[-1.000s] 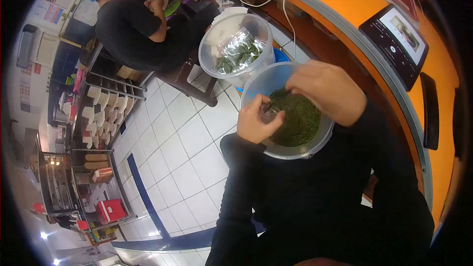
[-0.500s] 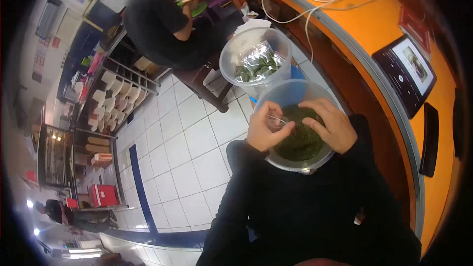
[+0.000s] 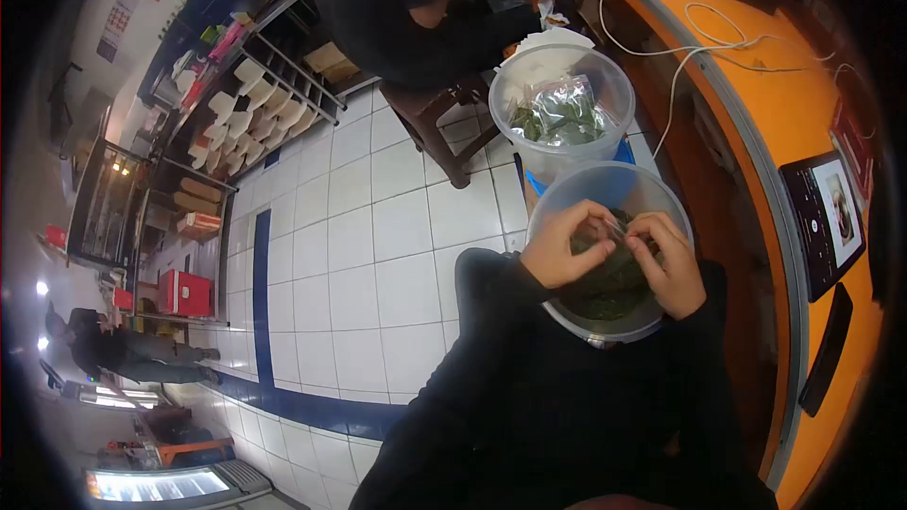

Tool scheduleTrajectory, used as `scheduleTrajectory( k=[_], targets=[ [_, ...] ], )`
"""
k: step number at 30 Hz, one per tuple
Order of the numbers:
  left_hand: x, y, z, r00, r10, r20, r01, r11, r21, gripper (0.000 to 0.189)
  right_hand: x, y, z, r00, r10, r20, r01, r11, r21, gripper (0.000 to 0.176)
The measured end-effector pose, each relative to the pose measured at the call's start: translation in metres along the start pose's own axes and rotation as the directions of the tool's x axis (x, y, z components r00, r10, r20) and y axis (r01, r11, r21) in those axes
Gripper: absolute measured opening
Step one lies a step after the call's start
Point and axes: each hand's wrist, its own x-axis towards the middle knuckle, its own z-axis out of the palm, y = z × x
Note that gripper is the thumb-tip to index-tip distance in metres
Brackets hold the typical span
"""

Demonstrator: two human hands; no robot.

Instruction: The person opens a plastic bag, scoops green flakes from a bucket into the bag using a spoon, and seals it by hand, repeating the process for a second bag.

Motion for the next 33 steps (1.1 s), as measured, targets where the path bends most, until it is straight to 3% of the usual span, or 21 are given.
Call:
scheduleTrajectory(
  k=[1, 2, 5, 9, 12, 14, 30, 33],
  targets=[
    [0.001, -0.007, 0.000, 0.999, -0.038, 0.002, 0.038, 0.991, -0.129, 0.030, 0.000, 0.000, -0.003, 1.000, 0.012, 0.001, -0.012, 1.000, 0.000, 0.009],
    [0.001, -0.013, 0.000, 0.996, -0.087, -0.003, 0.086, 0.992, -0.094, 0.018, 0.000, -0.001, -0.004, 1.000, -0.013, -0.010, 0.013, 1.000, -0.020, 0.008],
    [0.001, -0.007, -0.001, 0.995, -0.095, 0.008, 0.095, 0.989, -0.113, 0.016, -0.002, -0.004, -0.005, 1.000, 0.019, 0.014, -0.018, 1.000, -0.025, 0.007],
    [0.001, -0.010, -0.003, 0.996, -0.088, 0.021, 0.089, 0.992, -0.094, 0.016, -0.003, -0.006, -0.003, 0.998, 0.049, 0.028, -0.048, 0.998, -0.032, 0.008],
    [0.000, -0.013, -0.002, 0.998, -0.071, 0.003, 0.070, 0.993, -0.095, 0.016, -0.003, -0.007, -0.004, 0.999, -0.021, 0.025, 0.023, 0.996, -0.091, 0.009],
    [-0.001, -0.014, -0.002, 0.995, -0.096, 0.013, 0.097, 0.989, -0.116, 0.015, -0.002, -0.012, -0.004, 0.997, 0.046, 0.055, -0.043, 0.997, -0.065, 0.010],
    [0.000, -0.006, -0.004, 0.997, -0.068, -0.024, 0.068, 0.997, -0.024, 0.018, -0.001, -0.006, 0.004, 1.000, 0.010, 0.018, -0.009, 0.999, -0.035, 0.010],
    [0.000, -0.005, -0.004, 0.998, -0.057, -0.005, 0.057, 0.998, -0.039, 0.017, 0.002, -0.012, 0.011, 0.996, 0.083, -0.014, -0.083, 0.996, 0.015, 0.011]
  ],
)
